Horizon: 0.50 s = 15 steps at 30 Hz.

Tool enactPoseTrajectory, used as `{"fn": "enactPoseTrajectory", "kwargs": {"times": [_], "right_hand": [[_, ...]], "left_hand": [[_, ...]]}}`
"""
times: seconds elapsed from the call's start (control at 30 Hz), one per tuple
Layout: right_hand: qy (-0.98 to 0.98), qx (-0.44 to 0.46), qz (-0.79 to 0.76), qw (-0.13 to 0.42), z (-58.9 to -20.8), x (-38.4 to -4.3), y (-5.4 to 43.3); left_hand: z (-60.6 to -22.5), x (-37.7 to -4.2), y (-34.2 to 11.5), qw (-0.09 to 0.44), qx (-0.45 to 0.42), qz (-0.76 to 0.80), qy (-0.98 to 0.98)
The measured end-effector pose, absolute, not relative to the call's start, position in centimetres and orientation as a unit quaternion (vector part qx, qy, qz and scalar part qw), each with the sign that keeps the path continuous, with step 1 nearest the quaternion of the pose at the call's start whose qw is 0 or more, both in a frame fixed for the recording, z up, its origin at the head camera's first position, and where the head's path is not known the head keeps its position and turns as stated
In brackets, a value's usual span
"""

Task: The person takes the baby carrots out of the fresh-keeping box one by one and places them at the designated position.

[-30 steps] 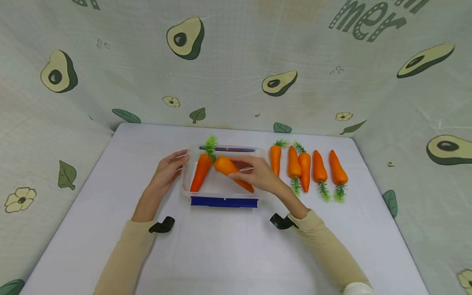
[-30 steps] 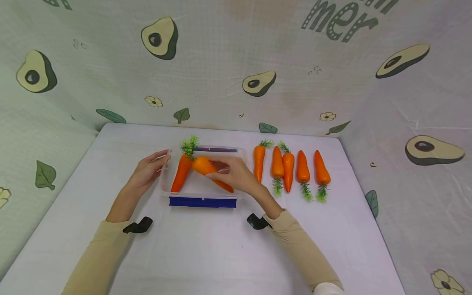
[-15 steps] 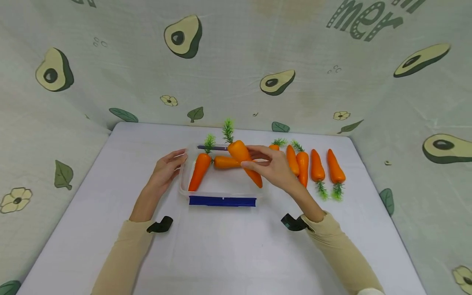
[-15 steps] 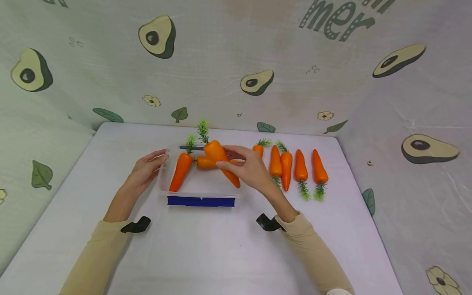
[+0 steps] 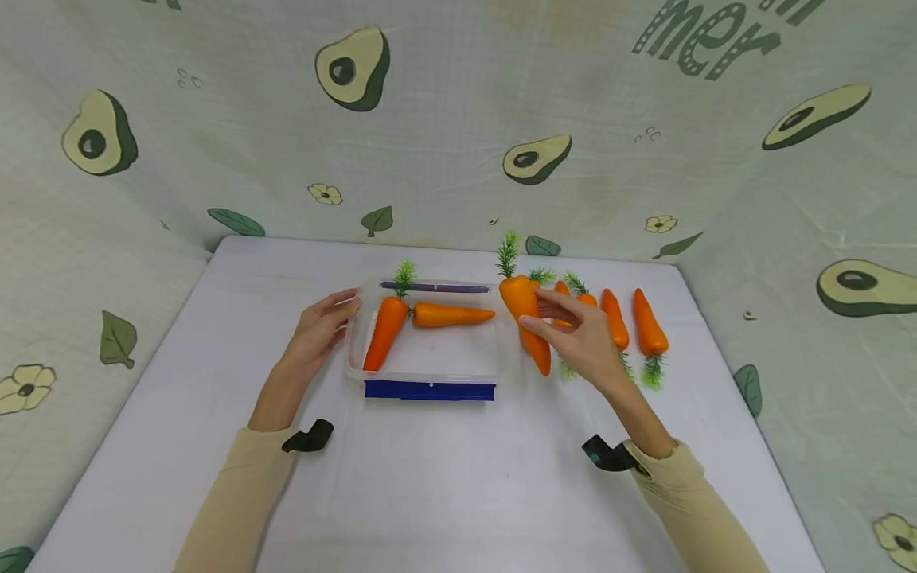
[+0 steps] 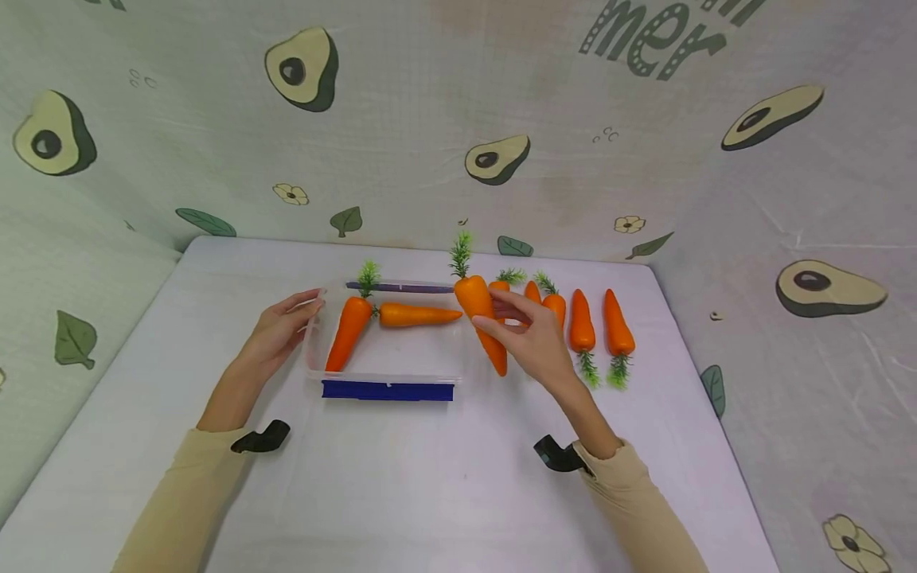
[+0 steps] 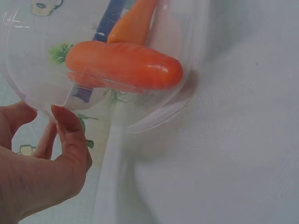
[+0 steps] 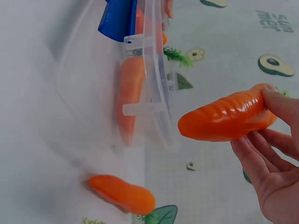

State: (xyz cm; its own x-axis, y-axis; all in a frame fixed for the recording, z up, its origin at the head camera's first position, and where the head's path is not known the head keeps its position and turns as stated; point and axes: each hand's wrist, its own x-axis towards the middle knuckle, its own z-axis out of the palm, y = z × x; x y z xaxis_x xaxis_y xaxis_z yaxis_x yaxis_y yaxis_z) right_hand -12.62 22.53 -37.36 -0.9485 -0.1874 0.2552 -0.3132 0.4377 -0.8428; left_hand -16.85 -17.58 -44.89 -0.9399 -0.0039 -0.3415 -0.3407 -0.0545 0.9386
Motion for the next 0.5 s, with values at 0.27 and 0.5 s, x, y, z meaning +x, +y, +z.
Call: {"fn": "enactPoseTrajectory", "kwargs": {"times": [0.27,0.5], "right_hand": [[-0.857,0.115,0.498,0.070,-39.1,-11.7,24.7],[-0.881,0.087,0.459,0.071,-41.2,-10.8,26.4]], "left_hand": [[-44.8,-17.0,-17.7,0.117,-0.126,0.718,0.675],[-45.0,-17.0,-17.6,0.117,-0.131,0.718,0.674]]}}
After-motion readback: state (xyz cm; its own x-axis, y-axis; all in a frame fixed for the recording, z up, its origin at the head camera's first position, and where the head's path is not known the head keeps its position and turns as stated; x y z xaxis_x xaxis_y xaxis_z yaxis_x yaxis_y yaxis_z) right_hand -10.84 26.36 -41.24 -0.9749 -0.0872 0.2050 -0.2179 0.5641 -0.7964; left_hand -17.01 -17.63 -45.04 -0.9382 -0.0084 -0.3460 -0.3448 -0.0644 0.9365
